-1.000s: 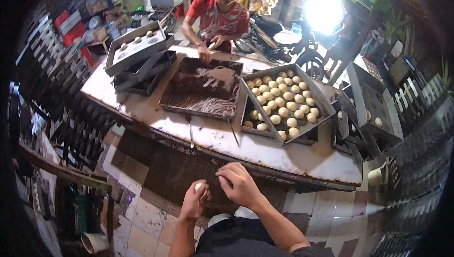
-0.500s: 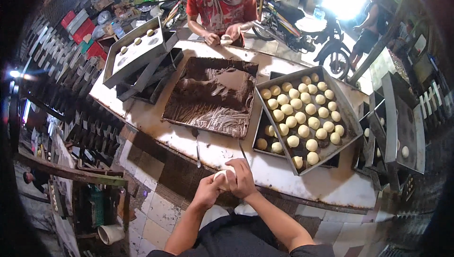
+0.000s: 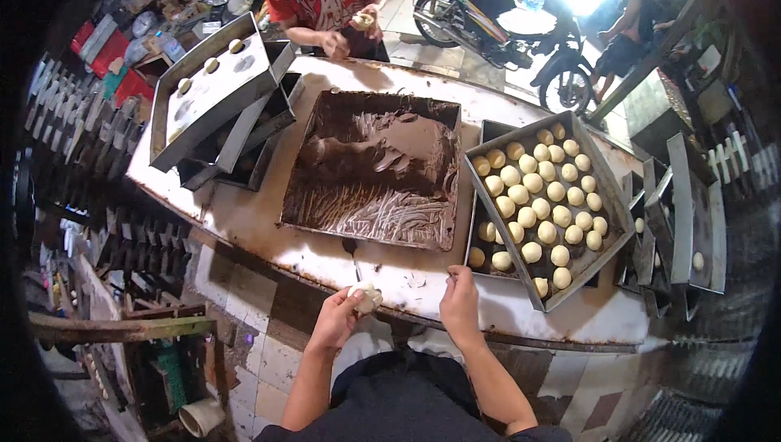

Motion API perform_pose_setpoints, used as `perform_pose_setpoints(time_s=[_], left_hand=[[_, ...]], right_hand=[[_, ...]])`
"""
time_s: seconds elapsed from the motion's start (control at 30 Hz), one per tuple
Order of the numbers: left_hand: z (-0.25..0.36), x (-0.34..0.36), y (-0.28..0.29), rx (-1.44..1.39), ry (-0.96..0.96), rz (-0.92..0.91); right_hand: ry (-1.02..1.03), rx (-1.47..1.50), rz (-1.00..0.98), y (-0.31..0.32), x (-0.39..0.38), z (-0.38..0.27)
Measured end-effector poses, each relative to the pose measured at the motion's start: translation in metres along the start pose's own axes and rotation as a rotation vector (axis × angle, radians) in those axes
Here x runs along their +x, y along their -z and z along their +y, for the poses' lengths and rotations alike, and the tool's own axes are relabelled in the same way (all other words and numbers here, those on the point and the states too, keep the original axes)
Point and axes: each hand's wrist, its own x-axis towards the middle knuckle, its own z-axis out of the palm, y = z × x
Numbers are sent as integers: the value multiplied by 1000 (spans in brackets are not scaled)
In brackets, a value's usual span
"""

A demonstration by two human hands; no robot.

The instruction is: The person is filling small dough balls with chocolate filling and placing them into metal trays in a commercial bakery setting.

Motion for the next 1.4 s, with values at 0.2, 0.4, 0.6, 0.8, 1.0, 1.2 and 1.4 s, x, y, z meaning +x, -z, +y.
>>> perform_pose_setpoints(time_s=[0.2,0.4,0.6,0.8,1.0,1.2,1.4], left_hand=[[71,13,54,110,61,-149],[143,37,146,79,-147,-172],[172,23,214,-89,-212,-6],[150,27,243,-126,-128,86],[158,20,258,-110,-152,13],[158,6,287,-165,-210,142],[158,10,310,-151,-144,192]], right_hand=[[94,-586,163,-6,71,-66],[170,-1114,21,-26,137,-78],[71,-1268,-271,-28,142,-108],[186,-1418,-583,-33,147,-123],[215,-1395,-650,-30,141,-131],[55,-1324,-676,0,169,-115],[212,-1435,-452,-46,181,-109]])
